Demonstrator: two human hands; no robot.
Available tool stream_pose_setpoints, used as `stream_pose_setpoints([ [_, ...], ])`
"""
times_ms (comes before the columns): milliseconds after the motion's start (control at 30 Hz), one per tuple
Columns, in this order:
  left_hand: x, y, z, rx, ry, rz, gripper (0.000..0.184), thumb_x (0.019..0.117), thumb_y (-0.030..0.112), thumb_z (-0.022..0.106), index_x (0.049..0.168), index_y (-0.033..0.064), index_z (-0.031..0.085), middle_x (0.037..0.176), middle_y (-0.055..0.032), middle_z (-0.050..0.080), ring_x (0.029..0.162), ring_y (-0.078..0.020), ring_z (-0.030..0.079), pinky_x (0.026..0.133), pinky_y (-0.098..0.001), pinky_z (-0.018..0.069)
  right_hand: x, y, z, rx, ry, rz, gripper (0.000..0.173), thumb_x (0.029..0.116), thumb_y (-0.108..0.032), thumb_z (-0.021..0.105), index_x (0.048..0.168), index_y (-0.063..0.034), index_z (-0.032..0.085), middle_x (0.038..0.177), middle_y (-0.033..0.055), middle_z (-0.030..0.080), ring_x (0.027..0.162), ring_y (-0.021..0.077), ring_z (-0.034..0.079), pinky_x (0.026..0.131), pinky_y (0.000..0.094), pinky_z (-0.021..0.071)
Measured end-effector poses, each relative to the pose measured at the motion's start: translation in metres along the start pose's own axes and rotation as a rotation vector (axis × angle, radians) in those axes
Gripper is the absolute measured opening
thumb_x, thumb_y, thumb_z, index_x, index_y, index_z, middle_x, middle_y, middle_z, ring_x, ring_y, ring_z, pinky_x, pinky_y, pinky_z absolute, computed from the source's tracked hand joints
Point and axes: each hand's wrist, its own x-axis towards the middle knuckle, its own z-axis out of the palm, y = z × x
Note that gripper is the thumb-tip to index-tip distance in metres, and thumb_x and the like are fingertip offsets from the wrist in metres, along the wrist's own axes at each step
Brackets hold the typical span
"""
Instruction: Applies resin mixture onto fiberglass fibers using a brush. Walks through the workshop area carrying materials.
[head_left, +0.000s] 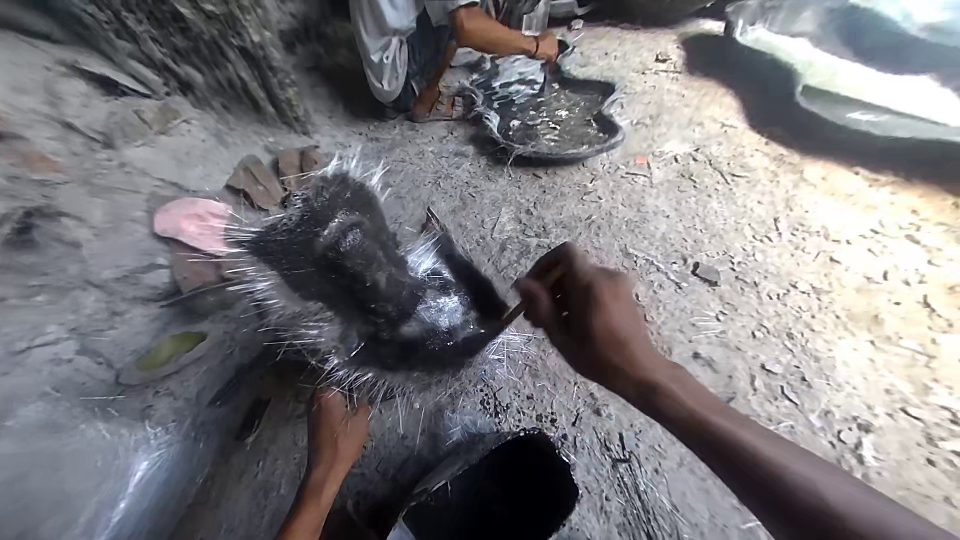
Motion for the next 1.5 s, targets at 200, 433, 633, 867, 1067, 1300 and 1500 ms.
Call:
stream_pose_setpoints([
  [200,-0.001,0.0,0.0,0.022,0.005,0.008,0.04,0.0973,0.012,0.062,0.126,-0.0151,0.059,0.126,-0.0345,0.062,0.126,-0.0436,0.058,0.11,-0.0558,0.041,0.0,-0.04,0.004,0.133,0.079,-0.097,0.022,0.1027,-0.027,0.061,0.103,-0.0046,0.062,0.077,-0.0002,0.064,0.06,0.0059,0.061,0.051,0.024,0.0537],
  [433,-0.002,0.002,-0.004,0.044,-0.025,0.001,0.039,0.0946,0.011,0.063,0.125,-0.0137,0.061,0.125,-0.0336,0.063,0.125,-0.0444,0.058,0.109,-0.0571,0.0411,-0.001,-0.058,0.025,0.251,-0.02,-0.219,0.017,0.1,-0.02,0.062,0.106,-0.005,0.063,0.083,-0.0001,0.065,0.064,0.0048,0.063,0.057,0.0231,0.0566],
  [633,-0.001,0.006,-0.006,0.047,-0.055,-0.026,0.041,0.094,0.011,0.063,0.126,-0.0148,0.059,0.125,-0.034,0.062,0.125,-0.0442,0.058,0.109,-0.0563,0.0415,0.008,-0.051,0.015,0.275,-0.076,-0.232,0.016,0.0976,-0.011,0.058,0.11,-0.0042,0.065,0.086,0.0009,0.068,0.066,0.0052,0.064,0.058,0.0238,0.0572],
  [867,0.0,-0.001,-0.002,0.007,-0.02,0.03,0.037,0.0946,0.013,0.064,0.121,-0.0128,0.063,0.12,-0.0311,0.065,0.12,-0.0415,0.061,0.105,-0.0578,0.0444,0.002,-0.02,-0.014,0.192,-0.232,-0.233,0.014,0.1012,-0.012,0.057,0.113,-0.0088,0.063,0.094,-0.0025,0.072,0.076,0.0021,0.067,0.068,0.0212,0.0578],
  [1067,-0.001,-0.001,-0.001,0.005,-0.029,0.009,0.037,0.0932,0.009,0.063,0.121,-0.0156,0.061,0.12,-0.0344,0.064,0.119,-0.0442,0.061,0.104,-0.0595,0.0445,0.002,0.015,-0.032,0.236,-0.368,-0.195,0.013,0.1016,-0.011,0.058,0.113,-0.0112,0.064,0.101,-0.0058,0.075,0.09,-0.0014,0.07,0.083,0.0197,0.0579],
  [1300,0.001,0.003,-0.004,0.03,-0.042,-0.017,0.037,0.0939,0.008,0.062,0.122,-0.0162,0.06,0.119,-0.0346,0.064,0.118,-0.0435,0.062,0.105,-0.0575,0.0443,-0.012,0.029,-0.037,0.168,-0.297,-0.116,0.013,0.1034,-0.012,0.056,0.114,-0.0114,0.063,0.103,-0.0041,0.074,0.086,0.0024,0.07,0.078,0.0234,0.0595],
  [1500,0.001,0.001,-0.004,0.046,-0.034,0.003,0.042,0.0957,0.012,0.061,0.126,-0.0178,0.058,0.125,-0.0366,0.061,0.125,-0.0454,0.058,0.11,-0.0552,0.0414,-0.01,0.026,-0.036,0.122,-0.211,-0.071,0.013,0.103,-0.013,0.057,0.115,-0.0121,0.063,0.101,-0.0043,0.074,0.081,0.0027,0.07,0.074,0.0238,0.0596],
])
